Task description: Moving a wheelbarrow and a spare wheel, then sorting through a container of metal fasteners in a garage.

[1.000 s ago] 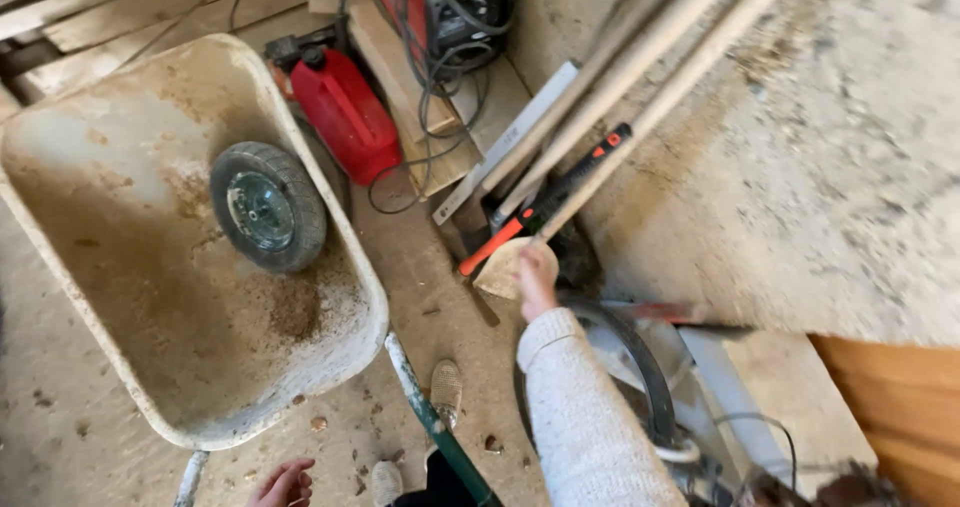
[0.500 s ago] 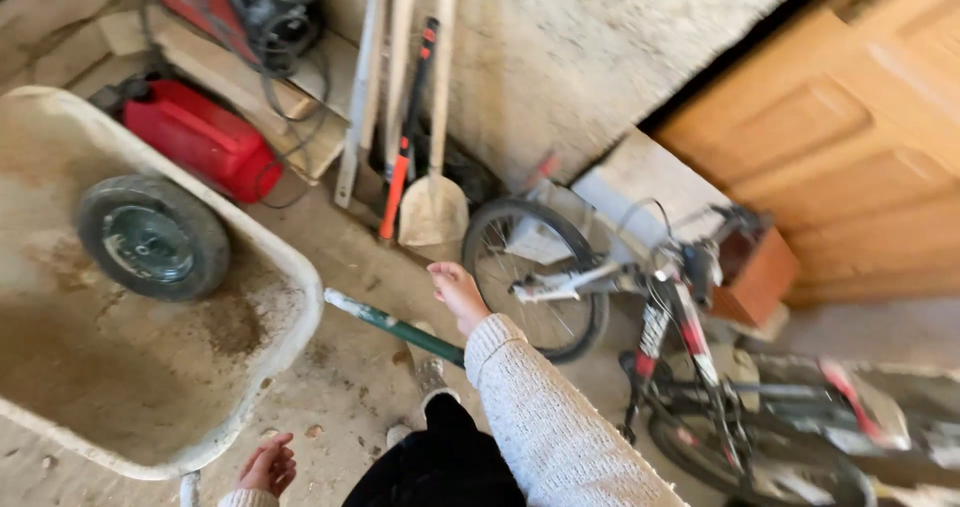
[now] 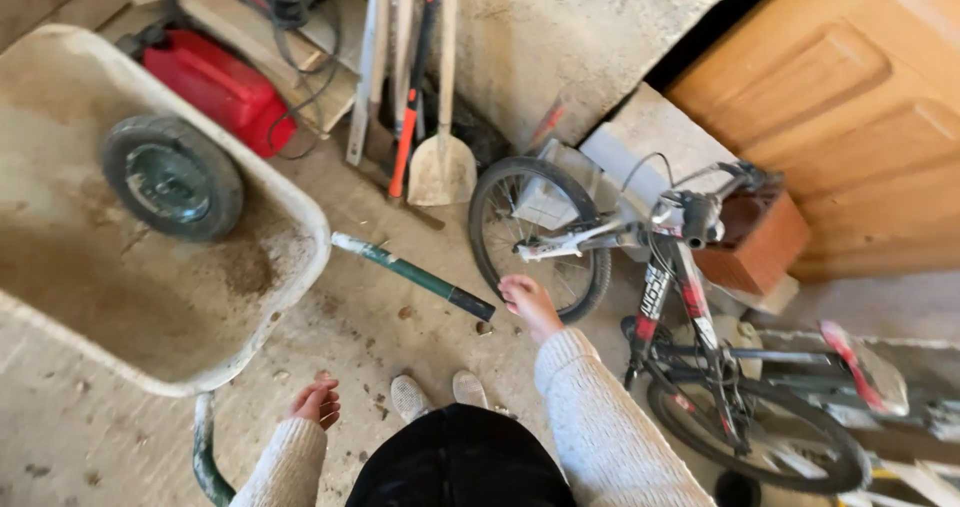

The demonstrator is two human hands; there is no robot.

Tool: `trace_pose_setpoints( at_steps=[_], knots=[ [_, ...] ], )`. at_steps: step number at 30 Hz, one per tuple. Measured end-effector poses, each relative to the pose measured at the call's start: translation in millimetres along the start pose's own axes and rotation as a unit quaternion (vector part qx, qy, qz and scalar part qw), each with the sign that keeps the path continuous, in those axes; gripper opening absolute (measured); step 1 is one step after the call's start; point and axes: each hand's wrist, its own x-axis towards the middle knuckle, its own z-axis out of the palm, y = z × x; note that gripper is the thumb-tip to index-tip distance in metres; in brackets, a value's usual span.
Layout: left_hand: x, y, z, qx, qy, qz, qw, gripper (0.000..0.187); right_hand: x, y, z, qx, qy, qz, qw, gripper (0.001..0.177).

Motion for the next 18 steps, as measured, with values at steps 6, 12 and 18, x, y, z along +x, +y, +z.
trace_pose_setpoints(
  at_steps=[6, 12, 18],
  knots=[
    [-24, -54, -18, -0.033, 0.164, 0.0, 0.986, 0.016, 47, 71, -15, -0.092, -0.039, 0.006, 0.995, 0.03],
    [-67, -126, -27, -0.114, 0.242, 0.02, 0.963, 0.025, 141, 132, -9, -0.213, -0.024, -0.128, 0.968, 0.042],
    [-110, -163, -25, -0.153, 0.298, 0.028, 0.942, 0.025, 124, 91, 51, -0.279, -0.028, -0.206, 0.938, 0.037]
  ],
)
